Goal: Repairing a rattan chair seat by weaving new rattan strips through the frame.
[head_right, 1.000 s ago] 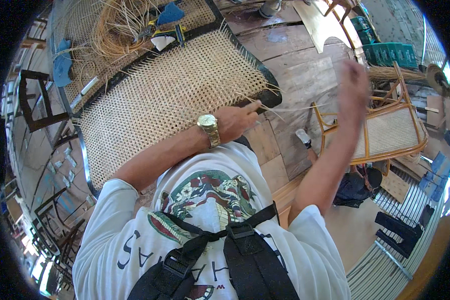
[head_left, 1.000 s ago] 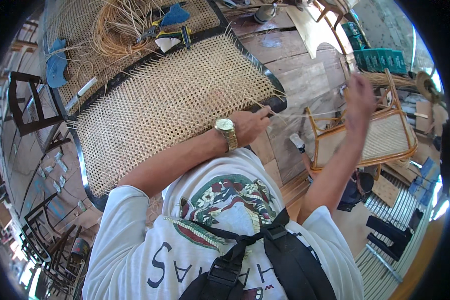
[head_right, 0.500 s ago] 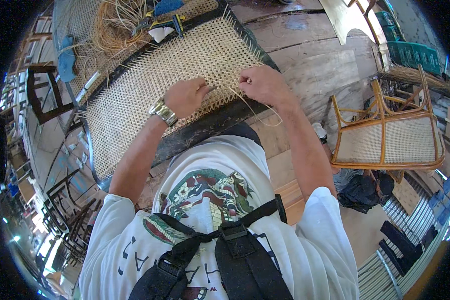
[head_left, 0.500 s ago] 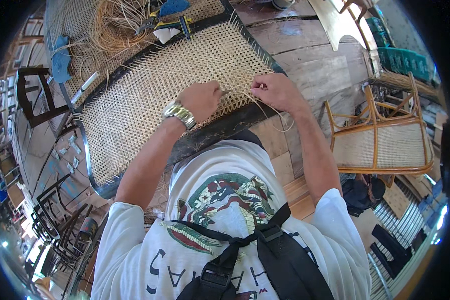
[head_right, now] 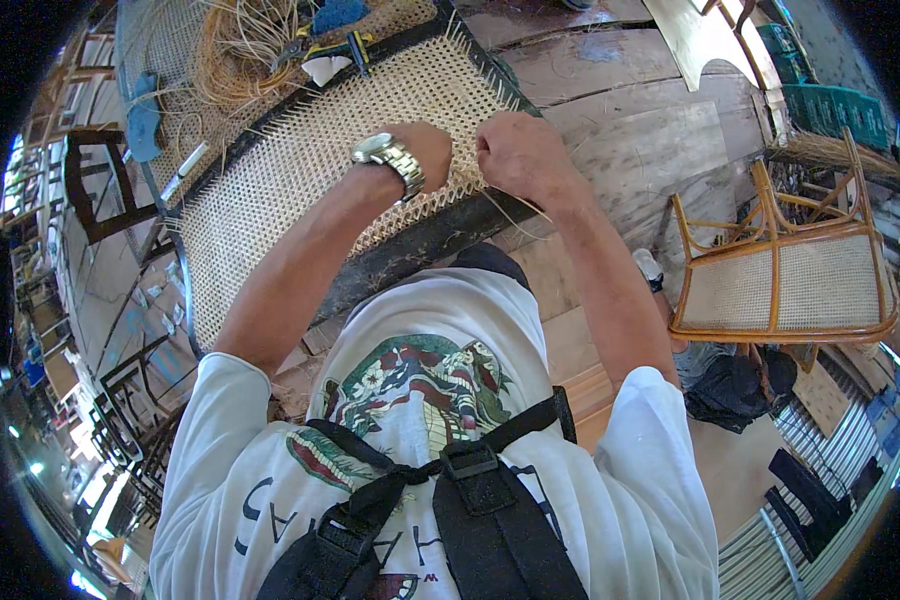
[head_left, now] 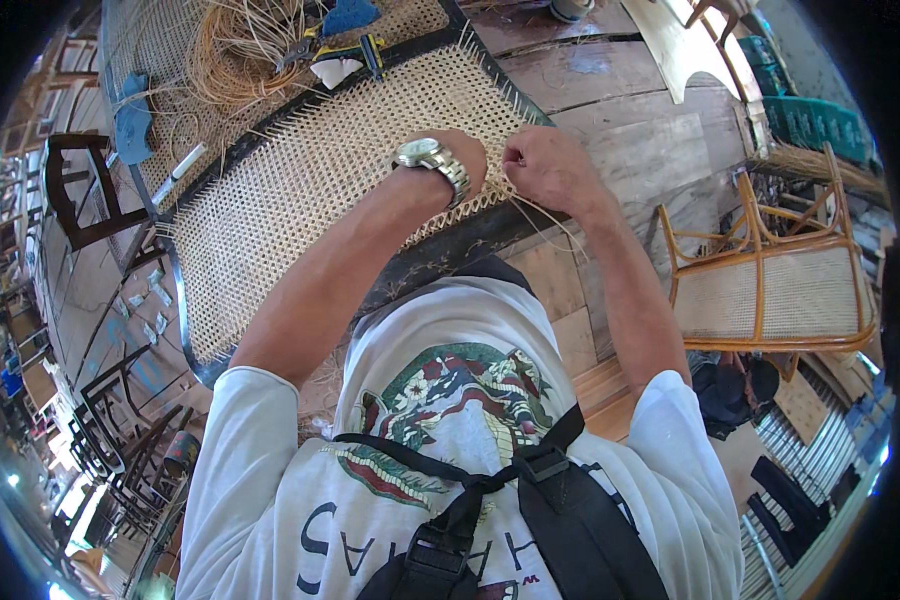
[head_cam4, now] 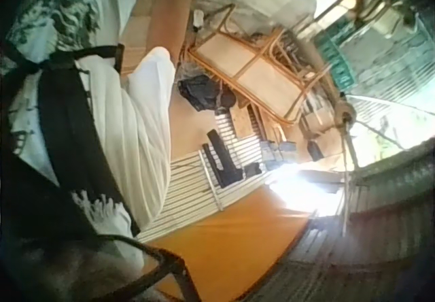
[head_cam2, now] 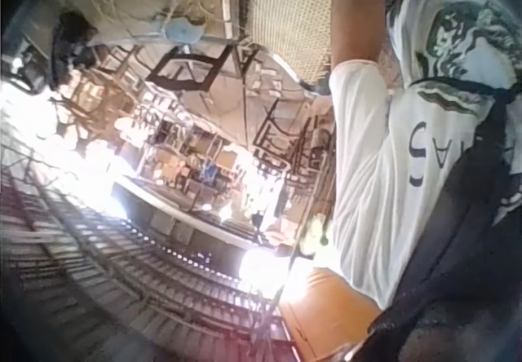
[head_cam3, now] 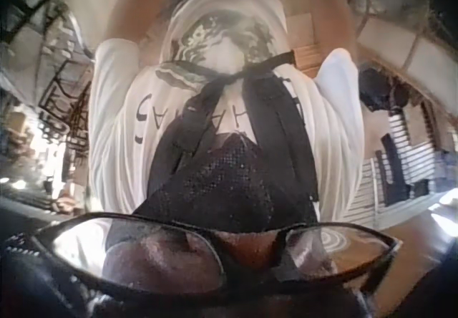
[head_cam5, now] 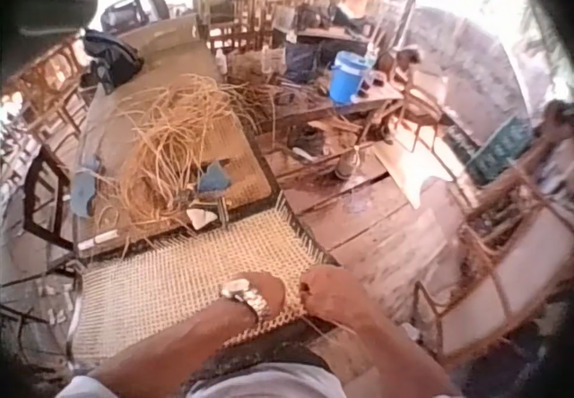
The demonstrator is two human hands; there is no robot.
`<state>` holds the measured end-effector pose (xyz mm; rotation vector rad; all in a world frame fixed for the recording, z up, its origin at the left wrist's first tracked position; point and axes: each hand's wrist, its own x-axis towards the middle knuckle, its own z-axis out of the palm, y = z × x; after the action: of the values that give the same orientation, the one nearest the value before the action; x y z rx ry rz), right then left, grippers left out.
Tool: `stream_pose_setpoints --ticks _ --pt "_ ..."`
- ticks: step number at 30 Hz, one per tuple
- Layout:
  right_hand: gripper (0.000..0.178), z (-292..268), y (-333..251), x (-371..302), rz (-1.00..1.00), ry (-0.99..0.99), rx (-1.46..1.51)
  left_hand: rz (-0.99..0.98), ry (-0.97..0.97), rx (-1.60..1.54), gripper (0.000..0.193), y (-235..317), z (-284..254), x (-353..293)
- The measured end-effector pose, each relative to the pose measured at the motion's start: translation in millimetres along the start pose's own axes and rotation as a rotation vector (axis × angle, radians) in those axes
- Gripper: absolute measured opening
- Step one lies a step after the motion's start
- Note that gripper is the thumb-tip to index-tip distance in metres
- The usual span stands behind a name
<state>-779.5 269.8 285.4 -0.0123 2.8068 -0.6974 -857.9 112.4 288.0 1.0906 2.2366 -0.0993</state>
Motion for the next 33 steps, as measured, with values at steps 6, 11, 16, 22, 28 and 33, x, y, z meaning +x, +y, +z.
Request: stream_pose_setpoints --ticks 6,11,16,22,28,33 --pt "0.018 11 17 7 0.111 -0.139 0.203 -0.067 0.178 -0.168 0.024 0 34 -14" --pt "0.018 30 22 0 0.048 -0.007 0.286 -0.254 0.226 -0.439 0.029 -1 49 -20" --pt "0.016 27 22 0 -0.056 0.011 0.339 -0.097 -0.063 -0.478 0.031 -28 50 2" --pt "0.012 33 16 7 -0.136 0.001 0.224 -0.052 0.134 -0.375 0.022 -24 56 -3" --pt "0.013 34 5 6 -0.104 -0.015 0.267 -0.211 -0.236 -0.897 0.040 -35 27 4" --pt "0.017 27 7 0 0.172 -0.040 0.320 -0.076 -0.159 -0.724 0.043 -42 38 14"
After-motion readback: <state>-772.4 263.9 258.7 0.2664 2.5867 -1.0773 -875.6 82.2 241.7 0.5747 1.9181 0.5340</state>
